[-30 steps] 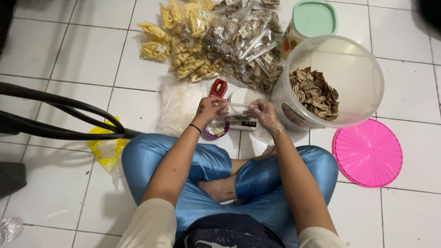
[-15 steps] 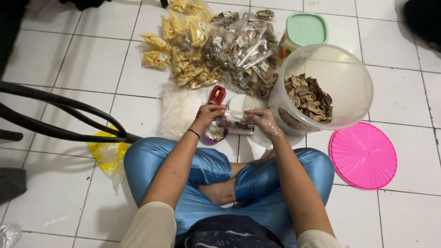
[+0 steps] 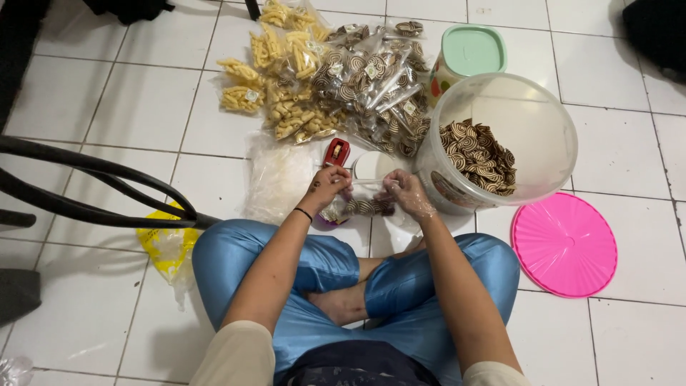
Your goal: Packing cookies from a large container into small plastic bags and weighing them on a digital scale.
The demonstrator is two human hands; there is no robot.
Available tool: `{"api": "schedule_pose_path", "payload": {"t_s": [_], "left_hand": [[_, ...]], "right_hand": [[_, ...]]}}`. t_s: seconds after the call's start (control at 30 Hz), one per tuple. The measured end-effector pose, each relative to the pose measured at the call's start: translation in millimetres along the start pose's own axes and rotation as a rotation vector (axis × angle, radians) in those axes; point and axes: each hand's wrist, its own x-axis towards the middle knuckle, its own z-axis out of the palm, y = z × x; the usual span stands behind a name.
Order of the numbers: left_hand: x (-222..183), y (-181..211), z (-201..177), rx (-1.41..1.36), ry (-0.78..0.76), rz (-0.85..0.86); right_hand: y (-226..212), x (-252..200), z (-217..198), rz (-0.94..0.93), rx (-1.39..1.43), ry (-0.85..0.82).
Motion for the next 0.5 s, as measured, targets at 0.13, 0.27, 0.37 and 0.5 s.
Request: {"api": "schedule_pose_path", "payload": {"t_s": [0.13,0.27,0.37,0.5], "left_hand": [[-2.6,5.9,1.1,-0.065,-0.025,-0.025],[-3.2,5.2,2.4,-0.169,-0.018,-0.044],[-2.9,8.1,2.3,-0.151,-0.005,-0.015],[-4.6,16.3,3.9,-0.133,0.032,0.014]], "right_hand": [[-12.1,-3.3,4.5,-0.032,-0.038,0.009],[-25.2,-9.1,9.5,0.006,0.014,0.013],[-25.4,-10.0,7.9,0.016,0.106,0.020],[-29.4,-16.1,8.3,0.009,0.175,0.055]]}}
